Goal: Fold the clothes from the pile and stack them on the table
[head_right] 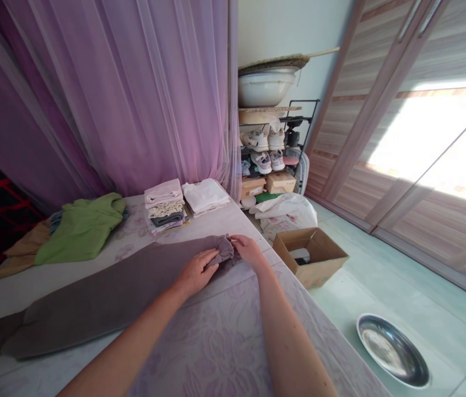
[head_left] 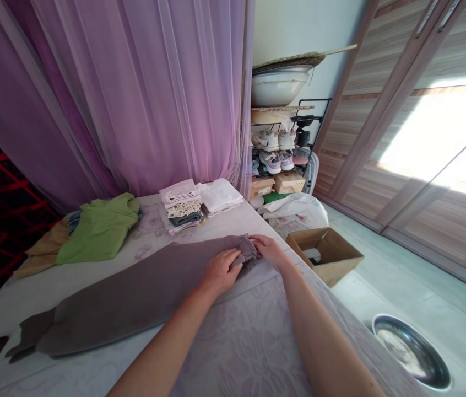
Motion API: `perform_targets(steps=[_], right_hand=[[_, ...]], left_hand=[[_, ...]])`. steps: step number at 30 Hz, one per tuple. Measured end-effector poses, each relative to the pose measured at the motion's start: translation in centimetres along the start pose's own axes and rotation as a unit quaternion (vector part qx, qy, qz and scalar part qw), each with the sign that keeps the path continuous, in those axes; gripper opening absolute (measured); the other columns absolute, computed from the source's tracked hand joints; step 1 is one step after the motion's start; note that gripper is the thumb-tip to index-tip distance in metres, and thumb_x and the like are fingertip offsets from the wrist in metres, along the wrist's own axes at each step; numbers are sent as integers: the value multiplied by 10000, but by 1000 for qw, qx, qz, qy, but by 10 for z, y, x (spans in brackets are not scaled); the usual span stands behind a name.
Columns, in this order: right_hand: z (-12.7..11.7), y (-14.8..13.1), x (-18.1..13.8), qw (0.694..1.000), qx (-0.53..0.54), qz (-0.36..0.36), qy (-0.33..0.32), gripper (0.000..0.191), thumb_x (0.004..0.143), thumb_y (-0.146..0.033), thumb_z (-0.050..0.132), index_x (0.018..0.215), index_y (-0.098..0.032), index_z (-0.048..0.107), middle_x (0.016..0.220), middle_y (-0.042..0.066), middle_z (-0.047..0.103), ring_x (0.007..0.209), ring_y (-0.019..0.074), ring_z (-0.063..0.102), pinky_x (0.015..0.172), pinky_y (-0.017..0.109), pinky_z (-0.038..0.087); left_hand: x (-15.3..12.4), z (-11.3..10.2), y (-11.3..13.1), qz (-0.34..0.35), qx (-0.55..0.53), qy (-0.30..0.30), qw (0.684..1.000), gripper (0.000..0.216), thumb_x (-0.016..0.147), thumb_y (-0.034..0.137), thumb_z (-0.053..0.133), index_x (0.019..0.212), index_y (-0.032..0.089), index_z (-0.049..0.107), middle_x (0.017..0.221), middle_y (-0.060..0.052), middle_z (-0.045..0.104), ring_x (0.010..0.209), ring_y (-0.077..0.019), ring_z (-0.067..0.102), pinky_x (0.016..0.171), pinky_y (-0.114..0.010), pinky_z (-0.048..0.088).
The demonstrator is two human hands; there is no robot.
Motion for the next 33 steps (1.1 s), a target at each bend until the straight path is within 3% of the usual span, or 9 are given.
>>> perform_targets(steps=[5,10,16,18,20,22,24,29,33], right_hand=[[-2,7,-10,998,67,15,4,398,891,-445,416,1095,-199,653,1007,72,727,787,174,694,530,235,499],[1,6,-7,999,44,9,2,421,878,-511,417,1008,-213,684,886,38,737,743,182,687,512,243,502],[-33,-38,-16,981,-40,-50,184,331,849,-408,490,1010,-196,686,916,73,730,835,218,687,773,348,537],[-22,-69,-23,977,-26,-120,176,338,867,-421,480,1029,-204,680,962,76,726,870,210,685,809,346,531],[6,-92,-26,979,15,-178,101,353,895,-433,445,1051,-211,672,995,69,727,888,192,687,816,331,536],[31,-96,-27,978,26,-201,42,363,909,-435,421,1059,-215,669,1047,69,722,963,190,674,874,342,523],[40,-85,-23,979,-2,-197,46,379,907,-441,410,1052,-209,672,1083,84,713,1028,202,652,933,370,496],[40,-56,-18,968,-84,-220,87,380,907,-389,376,1037,-205,682,1068,100,704,1019,212,638,931,398,491],[56,-64,-29,941,-190,-272,63,293,876,-302,450,980,-215,710,1106,91,690,1065,223,610,972,415,458]], left_hand=[[-8,14,-8,23,31,-6,999,431,930,309,416,1330,236,557,1421,-49,519,1332,-218,442,1128,-424,343],[-14,20,-9,22,55,-47,997,457,926,317,423,1372,265,507,1479,-44,449,1382,-244,369,1146,-471,295],[-22,32,-4,15,72,-105,992,634,864,432,524,1460,288,365,1570,-54,278,1451,-288,206,1173,-533,164],[-23,33,-4,22,71,-105,992,670,848,471,541,1465,283,356,1576,-66,256,1452,-303,194,1172,-543,147],[-23,33,-5,33,61,-108,992,704,833,514,554,1465,273,357,1578,-77,248,1451,-320,189,1171,-553,137],[-23,34,-5,44,40,-117,991,696,840,536,539,1460,269,367,1573,-75,262,1450,-319,191,1171,-556,134],[-23,33,-4,49,18,-123,991,621,880,527,480,1440,269,404,1560,-64,297,1448,-294,214,1176,-539,143],[-40,10,-16,39,7,-97,994,510,986,441,239,1366,244,516,1480,-44,444,1402,-190,337,1188,-425,193],[-81,-31,-64,-15,127,-48,991,543,964,525,272,1427,289,432,1552,-16,316,1454,-226,207,1200,-476,51]])
Point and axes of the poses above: each hand's wrist, its own x-axis towards the middle knuckle, its own z-axis out of the palm, y = z × x, the point moved 10 cm from there along x, towards the middle knuckle
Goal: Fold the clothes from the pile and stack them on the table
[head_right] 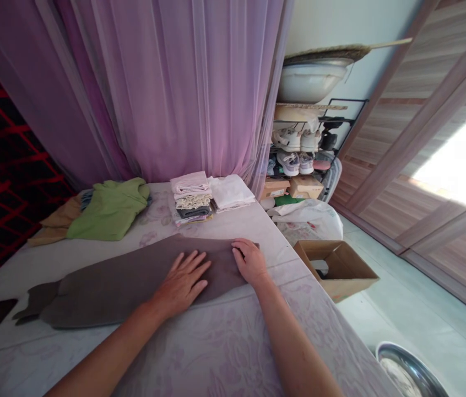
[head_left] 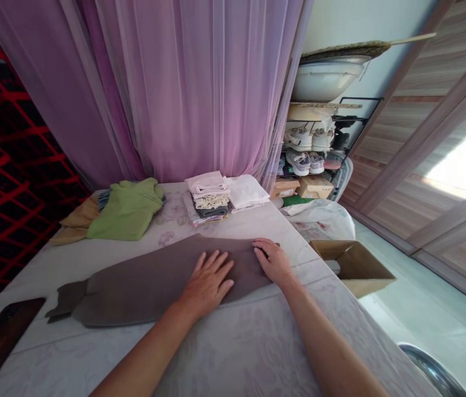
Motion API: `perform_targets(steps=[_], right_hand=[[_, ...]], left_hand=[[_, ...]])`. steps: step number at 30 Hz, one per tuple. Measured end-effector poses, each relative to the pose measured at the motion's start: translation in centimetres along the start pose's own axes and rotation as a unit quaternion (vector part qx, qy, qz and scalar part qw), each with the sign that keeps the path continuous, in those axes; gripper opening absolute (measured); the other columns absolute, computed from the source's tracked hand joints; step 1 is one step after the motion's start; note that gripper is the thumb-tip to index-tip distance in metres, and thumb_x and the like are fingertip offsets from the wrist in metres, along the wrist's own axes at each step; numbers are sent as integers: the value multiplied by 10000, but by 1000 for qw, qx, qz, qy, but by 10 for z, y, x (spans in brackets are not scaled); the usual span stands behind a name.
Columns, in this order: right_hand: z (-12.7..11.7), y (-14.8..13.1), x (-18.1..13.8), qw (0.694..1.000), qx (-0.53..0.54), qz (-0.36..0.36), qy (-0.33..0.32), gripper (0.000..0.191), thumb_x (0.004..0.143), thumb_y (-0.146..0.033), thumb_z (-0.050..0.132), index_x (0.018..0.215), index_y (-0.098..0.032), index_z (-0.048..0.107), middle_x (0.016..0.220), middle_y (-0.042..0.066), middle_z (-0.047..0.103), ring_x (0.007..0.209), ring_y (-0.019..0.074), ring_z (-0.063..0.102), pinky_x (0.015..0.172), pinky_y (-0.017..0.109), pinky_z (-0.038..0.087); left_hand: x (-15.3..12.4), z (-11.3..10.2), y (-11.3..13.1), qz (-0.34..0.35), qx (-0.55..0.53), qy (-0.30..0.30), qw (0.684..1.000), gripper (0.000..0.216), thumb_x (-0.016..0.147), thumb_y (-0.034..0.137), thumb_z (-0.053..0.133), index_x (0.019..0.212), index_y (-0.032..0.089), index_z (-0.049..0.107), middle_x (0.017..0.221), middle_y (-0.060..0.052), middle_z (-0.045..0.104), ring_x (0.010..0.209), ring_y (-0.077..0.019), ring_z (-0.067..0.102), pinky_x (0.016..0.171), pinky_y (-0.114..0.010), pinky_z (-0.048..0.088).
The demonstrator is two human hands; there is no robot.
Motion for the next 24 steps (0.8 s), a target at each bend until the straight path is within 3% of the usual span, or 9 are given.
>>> perform_targets(steps=[3,5,8,13,16,19,24], right_hand=[[8,-13,0,996,-78,-3,-49,270,853,-245,476,957,-209,723,1136,86,678,1067,225,602,973,395,447],[13,-24,4,988,-126,4,-86,259,842,-212,481,902,-210,733,1105,82,687,1028,225,612,944,369,452],[20,-48,23,985,-148,21,-91,267,868,-225,462,883,-223,728,993,69,710,924,215,633,854,331,472],[47,-90,55,998,-66,-22,-5,270,880,-235,446,976,-213,698,1008,65,715,937,201,633,873,309,469],[66,-80,56,999,-40,-24,16,264,863,-231,445,928,-203,700,965,70,725,912,205,647,867,320,485],[67,-53,48,998,-17,18,57,275,858,-253,431,894,-204,699,912,72,729,851,202,665,804,312,514],[69,-49,44,998,-7,0,57,262,842,-275,448,871,-222,703,903,62,733,845,200,674,812,313,522]], left_hand=[[-33,-1,-48,-80,53,-24,995,631,920,614,308,1468,304,356,1577,-34,245,1458,-275,185,1183,-527,44],[-46,0,-63,-102,59,-32,993,656,906,634,311,1479,315,327,1587,-32,213,1461,-287,171,1176,-540,50],[-49,2,-65,-108,56,-37,992,652,902,615,337,1482,318,319,1591,-30,198,1464,-288,154,1169,-553,48],[-45,2,-60,-100,51,-26,993,657,890,605,368,1475,308,334,1589,-48,215,1463,-289,156,1165,-563,55],[-49,2,-60,-95,47,-21,994,663,880,604,397,1474,318,330,1587,-45,229,1461,-285,168,1168,-560,65],[-50,-5,-63,-96,31,-18,995,631,861,543,482,1442,316,388,1561,-42,303,1437,-276,245,1172,-529,129],[-26,-64,-95,-159,29,116,980,471,899,375,469,1344,229,518,1411,-75,515,1299,-242,447,1099,-422,321]])
Point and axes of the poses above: each hand's wrist, its own x-axis towards the middle knuckle, its own z-axis out of the palm, y = z × x, the point moved 10 cm from there along x, towards the middle knuckle
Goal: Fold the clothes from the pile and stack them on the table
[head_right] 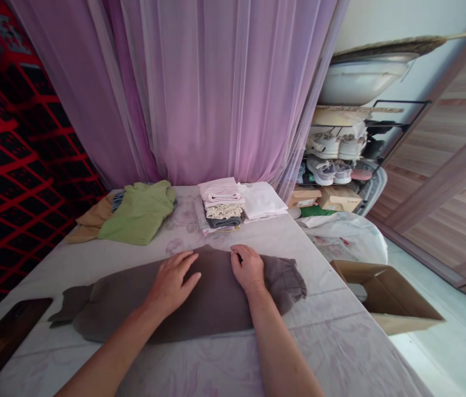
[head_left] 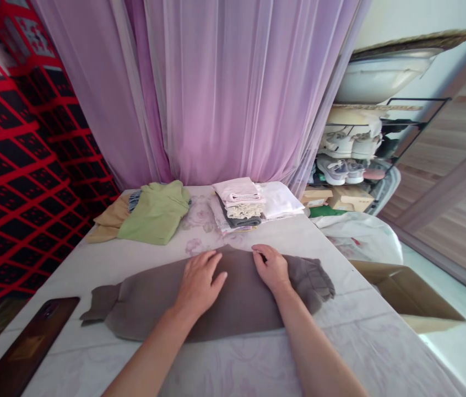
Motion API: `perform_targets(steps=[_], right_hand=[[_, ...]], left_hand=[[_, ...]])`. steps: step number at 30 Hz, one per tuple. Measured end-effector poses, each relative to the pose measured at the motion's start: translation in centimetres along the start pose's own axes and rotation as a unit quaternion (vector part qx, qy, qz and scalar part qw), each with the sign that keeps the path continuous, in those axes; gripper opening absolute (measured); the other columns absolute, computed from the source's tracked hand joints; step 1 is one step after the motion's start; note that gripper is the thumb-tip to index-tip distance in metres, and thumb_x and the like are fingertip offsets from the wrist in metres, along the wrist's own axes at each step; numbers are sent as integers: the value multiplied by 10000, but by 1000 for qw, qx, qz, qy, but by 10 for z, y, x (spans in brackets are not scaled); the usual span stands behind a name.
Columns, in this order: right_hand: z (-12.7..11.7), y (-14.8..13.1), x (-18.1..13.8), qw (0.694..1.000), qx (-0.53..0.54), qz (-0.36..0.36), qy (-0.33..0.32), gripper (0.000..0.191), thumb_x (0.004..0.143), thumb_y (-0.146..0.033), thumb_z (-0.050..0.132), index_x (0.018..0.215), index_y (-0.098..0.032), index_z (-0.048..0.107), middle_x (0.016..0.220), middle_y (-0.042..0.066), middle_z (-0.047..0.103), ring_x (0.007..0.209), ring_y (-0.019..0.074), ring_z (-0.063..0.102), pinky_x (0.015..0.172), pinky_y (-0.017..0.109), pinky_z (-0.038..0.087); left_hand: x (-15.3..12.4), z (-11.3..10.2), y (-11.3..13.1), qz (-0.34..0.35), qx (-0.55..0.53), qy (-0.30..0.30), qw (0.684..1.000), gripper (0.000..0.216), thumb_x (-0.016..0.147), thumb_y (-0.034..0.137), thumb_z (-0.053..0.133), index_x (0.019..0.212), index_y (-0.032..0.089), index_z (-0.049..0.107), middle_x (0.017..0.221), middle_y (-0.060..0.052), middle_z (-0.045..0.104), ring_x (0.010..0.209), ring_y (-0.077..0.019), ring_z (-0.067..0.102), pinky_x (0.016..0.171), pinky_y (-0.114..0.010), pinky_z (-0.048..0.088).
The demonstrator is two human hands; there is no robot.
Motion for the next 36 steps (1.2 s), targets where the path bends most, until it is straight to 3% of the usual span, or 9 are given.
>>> perform_targets(steps=[2,6,11,16,19,22,26,30,36], right_hand=[[1,-2,1,1000,3,1,-3,266,843,-272,444,863,-223,705,903,59,735,844,199,677,808,312,525],[-1,1,2,999,20,22,12,268,847,-268,439,848,-226,704,875,50,738,825,193,684,781,300,531],[-9,6,1,997,48,34,56,254,846,-262,454,841,-221,704,851,47,737,798,180,683,768,280,536],[-12,4,1,996,54,32,69,237,847,-251,468,839,-219,703,837,42,736,764,171,681,737,269,540],[-15,-3,1,996,41,10,76,235,857,-229,468,843,-217,702,834,41,734,785,175,683,750,275,534],[-17,-12,1,996,21,-19,83,231,867,-203,468,846,-220,697,839,35,734,788,171,679,757,277,523],[-23,-30,-1,993,-9,-68,94,215,871,-174,481,865,-208,694,858,41,730,807,177,657,783,300,496],[-17,-45,-2,993,-25,-102,50,195,862,-171,508,872,-205,701,866,42,714,839,190,617,822,323,466],[5,-50,-5,991,-31,-114,-59,231,853,-178,520,935,-224,731,911,46,709,844,182,610,810,287,480]], left_hand=[[26,-9,-10,-29,4,9,1000,418,904,378,466,1260,197,588,1284,-96,612,1195,-255,530,1032,-413,382],[61,-1,-16,-69,21,-55,996,383,895,481,458,976,209,715,993,-93,726,994,-272,629,893,-396,439],[56,11,4,-58,30,-124,990,498,884,588,399,767,223,716,846,-81,747,898,-274,671,838,-387,432],[45,18,16,-26,23,-141,989,470,914,556,360,835,232,691,918,-65,751,948,-265,675,837,-367,433],[50,19,9,-33,12,-118,992,463,961,454,283,909,242,691,969,-52,750,998,-248,666,873,-363,419],[57,23,-3,-35,-4,-107,994,409,953,418,326,960,242,695,1056,-44,734,1039,-238,647,891,-342,412],[69,28,-16,-27,-40,-120,992,379,948,422,358,946,249,695,1050,-24,726,978,-202,649,771,-267,427],[84,32,-23,-17,-9,-129,991,363,938,447,393,844,255,686,906,-6,731,842,-190,653,646,-248,386],[85,36,-27,-27,53,-76,995,384,941,497,377,907,287,696,947,-8,738,872,-196,661,676,-254,406]])
Point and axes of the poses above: each hand's wrist, its own x-axis towards the middle knuckle, its own z-axis out of the palm, y = z × x, the point moved 10 cm from there along x, towards the middle knuckle
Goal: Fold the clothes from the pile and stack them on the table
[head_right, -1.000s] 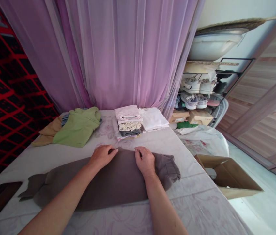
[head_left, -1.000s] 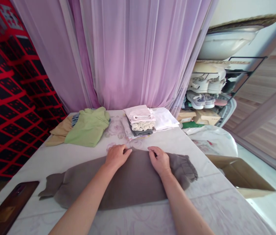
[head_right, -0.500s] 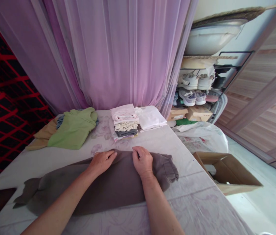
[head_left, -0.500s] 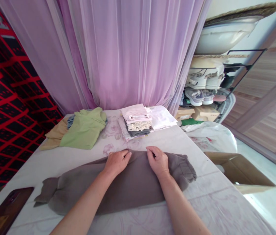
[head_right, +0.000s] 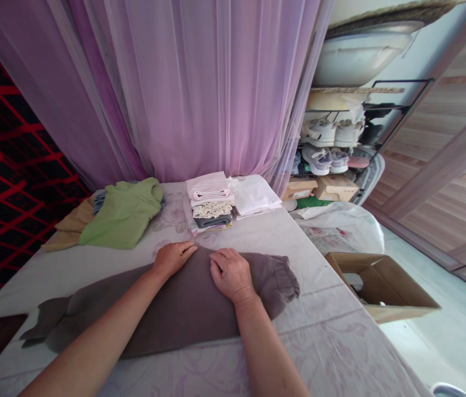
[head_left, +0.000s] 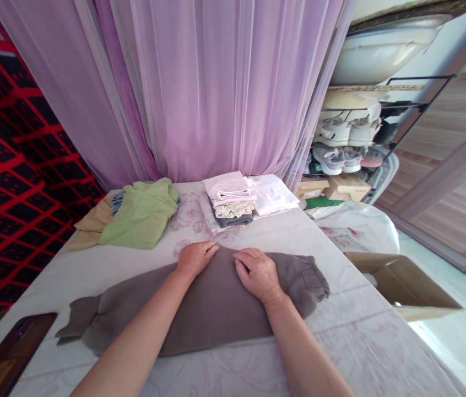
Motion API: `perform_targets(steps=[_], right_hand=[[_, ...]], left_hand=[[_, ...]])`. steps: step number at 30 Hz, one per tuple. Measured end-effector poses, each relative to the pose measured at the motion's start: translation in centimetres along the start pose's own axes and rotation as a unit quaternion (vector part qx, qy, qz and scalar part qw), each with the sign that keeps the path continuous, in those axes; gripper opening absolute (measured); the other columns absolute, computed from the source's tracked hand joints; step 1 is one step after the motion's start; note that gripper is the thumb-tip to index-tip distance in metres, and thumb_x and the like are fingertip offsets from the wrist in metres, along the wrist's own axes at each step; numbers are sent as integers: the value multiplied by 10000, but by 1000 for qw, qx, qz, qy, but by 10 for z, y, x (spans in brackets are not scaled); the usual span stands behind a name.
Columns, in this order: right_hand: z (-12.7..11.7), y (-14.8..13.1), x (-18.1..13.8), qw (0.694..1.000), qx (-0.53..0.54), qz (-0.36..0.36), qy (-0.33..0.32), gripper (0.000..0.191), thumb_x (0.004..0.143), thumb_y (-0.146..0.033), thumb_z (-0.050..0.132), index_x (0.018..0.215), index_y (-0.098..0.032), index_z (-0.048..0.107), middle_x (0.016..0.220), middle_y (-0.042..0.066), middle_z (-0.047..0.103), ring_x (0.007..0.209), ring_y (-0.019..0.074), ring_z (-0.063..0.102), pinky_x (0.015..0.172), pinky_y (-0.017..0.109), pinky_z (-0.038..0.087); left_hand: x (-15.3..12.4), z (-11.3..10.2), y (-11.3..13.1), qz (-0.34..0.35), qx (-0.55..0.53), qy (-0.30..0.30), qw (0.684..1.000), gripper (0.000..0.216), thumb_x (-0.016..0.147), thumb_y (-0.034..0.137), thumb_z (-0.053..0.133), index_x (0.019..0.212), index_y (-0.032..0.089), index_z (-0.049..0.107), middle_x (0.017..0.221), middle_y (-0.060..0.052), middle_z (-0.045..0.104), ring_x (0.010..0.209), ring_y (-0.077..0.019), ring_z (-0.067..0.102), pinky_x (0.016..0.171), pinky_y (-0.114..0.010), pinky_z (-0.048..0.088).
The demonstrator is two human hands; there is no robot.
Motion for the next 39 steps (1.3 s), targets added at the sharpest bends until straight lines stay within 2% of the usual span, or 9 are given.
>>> perform_targets(steps=[3,6,11,18,32,39], right_hand=[[18,6,0,995,-21,24,-92,234,841,-191,548,963,-242,740,976,46,713,911,206,600,863,320,471],[25,13,-1,990,-23,50,-128,251,846,-201,554,1010,-252,737,1016,48,707,949,207,589,894,330,462],[27,20,-1,989,-5,64,-130,250,846,-213,573,1031,-248,737,1034,47,705,968,203,590,907,327,455],[29,23,-3,989,6,66,-130,245,837,-206,588,1027,-240,738,1033,50,700,974,210,586,915,335,449],[31,25,-3,989,-7,64,-137,270,854,-221,552,1062,-238,724,1052,58,697,966,210,590,912,339,452],[34,16,-4,982,-72,67,-161,300,856,-226,528,1096,-215,707,1083,94,684,992,245,600,900,381,464]], left_hand=[[-4,2,6,17,22,25,999,396,954,482,354,923,283,695,954,-13,735,897,-201,664,693,-264,427],[-5,2,7,21,23,31,999,363,948,471,385,1012,282,688,1035,-24,720,936,-206,660,724,-274,449],[-9,-4,-3,22,11,27,999,353,922,480,451,1142,290,651,1143,-18,695,1008,-210,641,802,-287,464],[-31,-12,-36,4,33,34,999,348,938,488,422,1108,293,655,1173,-7,683,1053,-197,625,824,-278,464],[-64,-18,-78,-67,88,45,993,377,931,521,416,1138,300,641,1147,-35,695,989,-212,644,855,-309,445],[-65,-14,-80,-71,68,46,994,387,937,520,408,1126,274,639,1120,-46,697,985,-203,643,853,-307,440]])
Point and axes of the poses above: each hand's wrist, its own x-axis towards the middle knuckle, its own z-axis out of the palm, y = z × x, the point moved 10 cm from there along x, towards the middle knuckle
